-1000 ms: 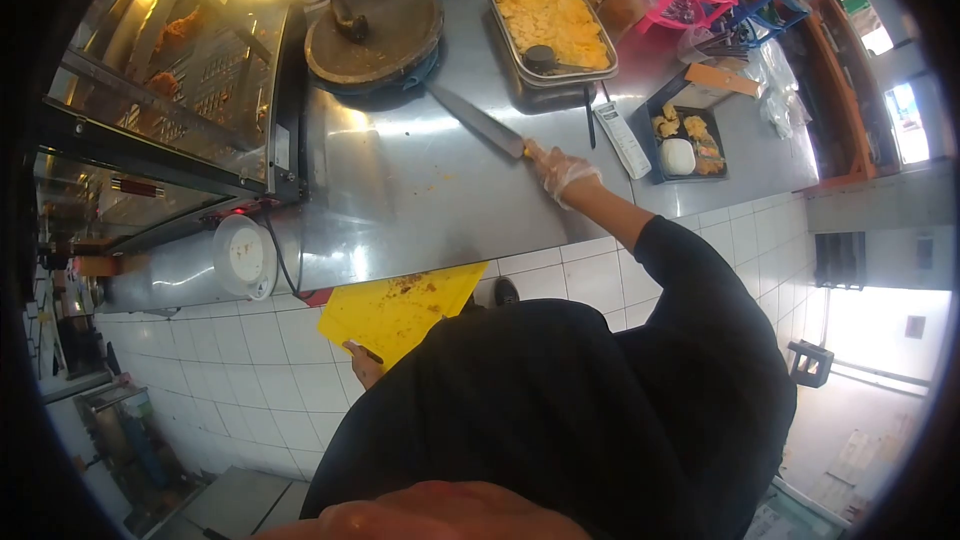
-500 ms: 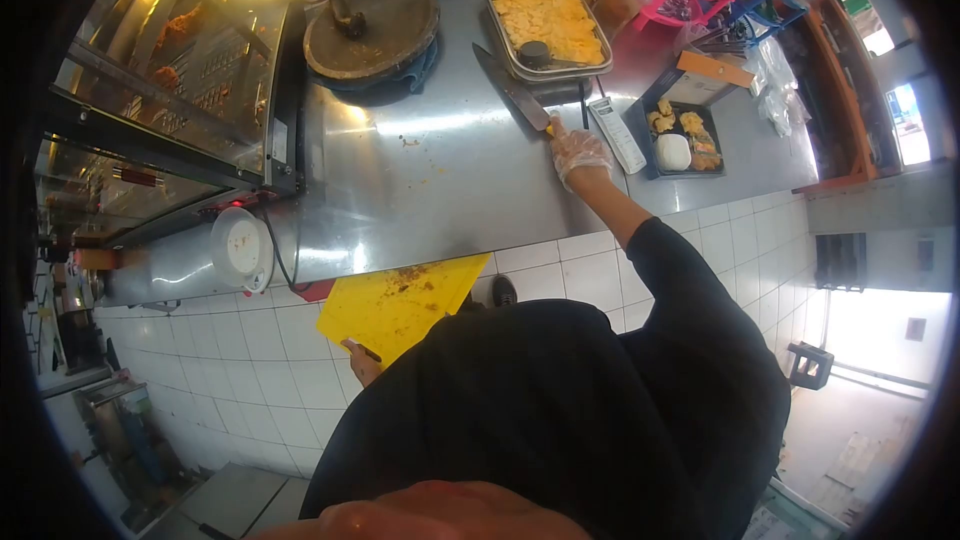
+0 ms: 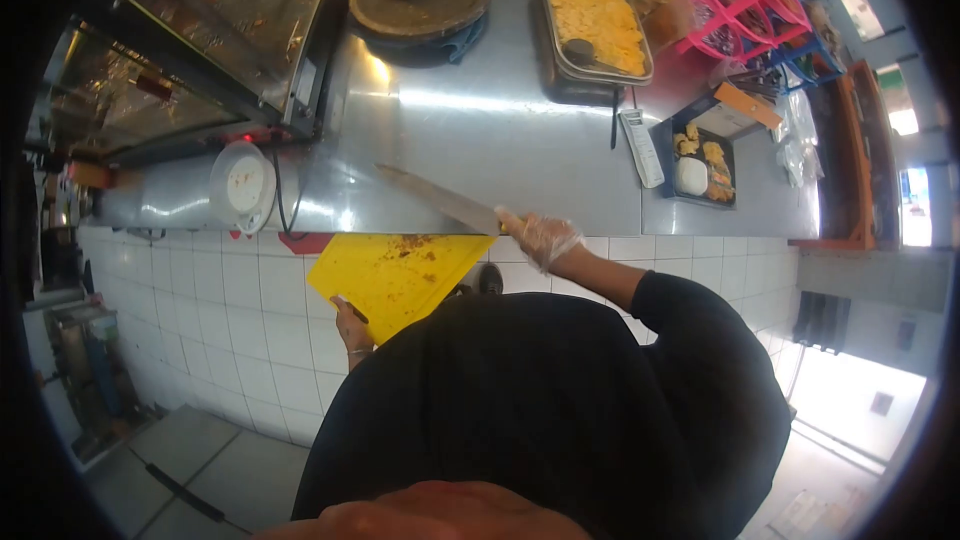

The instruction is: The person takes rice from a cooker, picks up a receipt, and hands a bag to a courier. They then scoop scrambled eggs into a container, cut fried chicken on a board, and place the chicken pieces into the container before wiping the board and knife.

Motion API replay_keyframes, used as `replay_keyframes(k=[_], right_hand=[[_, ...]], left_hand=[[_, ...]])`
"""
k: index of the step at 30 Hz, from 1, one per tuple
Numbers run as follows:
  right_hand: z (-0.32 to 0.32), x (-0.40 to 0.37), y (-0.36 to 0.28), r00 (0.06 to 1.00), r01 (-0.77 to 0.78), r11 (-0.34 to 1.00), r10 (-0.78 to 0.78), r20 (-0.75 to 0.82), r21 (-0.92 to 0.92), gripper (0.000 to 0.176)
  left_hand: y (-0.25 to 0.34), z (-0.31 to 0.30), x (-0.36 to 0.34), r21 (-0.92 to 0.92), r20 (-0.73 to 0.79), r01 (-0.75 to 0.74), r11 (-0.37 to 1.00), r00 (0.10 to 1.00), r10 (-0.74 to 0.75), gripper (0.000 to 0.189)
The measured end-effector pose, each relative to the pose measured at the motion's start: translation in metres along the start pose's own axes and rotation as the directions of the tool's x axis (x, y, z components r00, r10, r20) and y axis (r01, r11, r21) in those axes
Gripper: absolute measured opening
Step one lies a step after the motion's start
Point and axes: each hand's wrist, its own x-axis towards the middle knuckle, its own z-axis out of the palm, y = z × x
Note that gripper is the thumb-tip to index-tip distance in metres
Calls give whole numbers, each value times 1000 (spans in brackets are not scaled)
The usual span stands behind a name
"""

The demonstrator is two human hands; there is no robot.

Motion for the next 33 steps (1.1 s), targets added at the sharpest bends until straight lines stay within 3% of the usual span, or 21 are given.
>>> replay_keyframes(k=[5,8,11,13,16,25,29,33], right_hand=[[30,-11,-20,983,115,991,-124,132,73,66],[30,-9,-13,972,204,979,-203,119,3,61],[-18,-1,-9,993,96,994,-99,57,56,56],[-12,33,11,993,-116,991,114,-43,-60,57],[-27,72,45,965,-238,947,204,-168,-216,60],[-112,199,-2,934,-270,955,228,-274,-125,59],[-139,260,-12,933,-180,978,135,-334,-108,56],[-143,304,0,906,35,956,-153,-394,-292,60]], left_hand=[[-10,-4,-5,2,-17,-17,1000,1000,17,57],[-10,-6,-11,11,-32,-38,999,999,39,60],[-18,-11,-11,-7,-30,-50,999,998,49,61],[-17,-13,-13,10,-55,-39,999,998,40,61],[-16,-19,-14,10,-77,-34,999,996,35,62],[-11,-38,-4,-4,-97,-59,998,994,58,63],[-2,-41,-2,-13,-133,-36,999,991,34,64],[-1,-45,2,-41,-156,-34,999,987,28,63]])
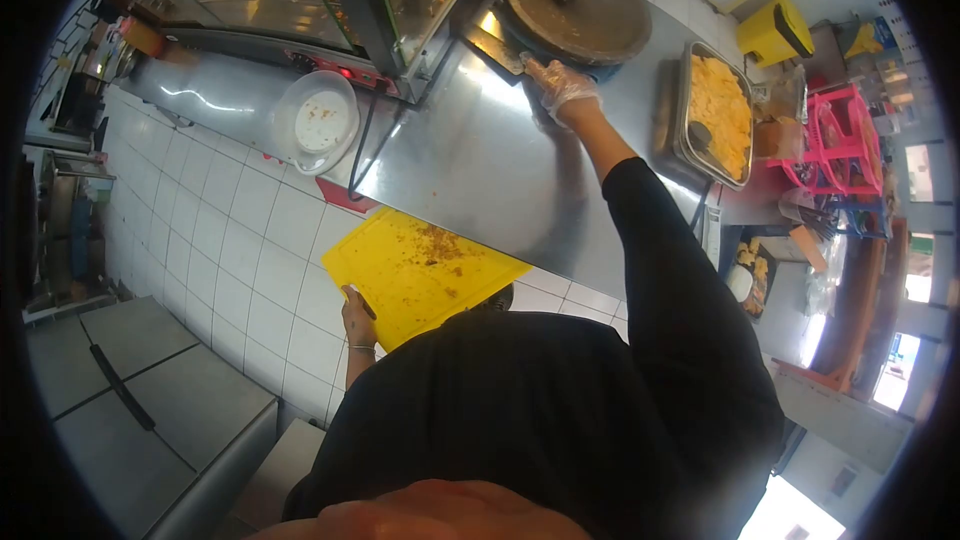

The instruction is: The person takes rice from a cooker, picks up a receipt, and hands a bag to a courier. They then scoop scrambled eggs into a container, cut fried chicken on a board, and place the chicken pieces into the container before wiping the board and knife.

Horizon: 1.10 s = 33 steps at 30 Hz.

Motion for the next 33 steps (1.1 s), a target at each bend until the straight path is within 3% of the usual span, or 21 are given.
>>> replay_keyframes(k=[3,9,15,19,20,23,27,30,33], right_hand=[[1,9,7,985,77,997,-78,153,12,66],[16,-31,40,952,290,957,-291,97,19,56],[17,-95,40,954,251,968,-252,164,26,50],[-4,-127,25,930,278,958,-286,230,66,47],[-4,-136,25,925,320,940,-338,174,121,46],[1,-148,18,884,352,926,-377,276,138,46],[-23,-133,-5,885,342,940,-320,338,-6,48],[-19,-110,-9,929,321,946,-322,186,33,45],[-23,-86,-32,906,295,956,-280,319,1,45]], left_hand=[[6,-5,4,9,-8,3,1000,1000,-3,62],[9,-9,5,1,-27,-8,1000,1000,8,60],[12,-10,3,-6,-26,-16,1000,1000,16,60],[17,-8,-1,23,-65,-5,1000,998,7,61],[17,-9,-2,14,-61,-6,1000,998,7,61],[14,-12,-1,-4,-49,-14,1000,999,14,61],[4,-19,1,-20,-45,-22,1000,999,21,59],[1,-21,3,-32,-53,-7,999,999,5,59],[-2,-22,7,-48,-54,-4,999,999,2,58]])
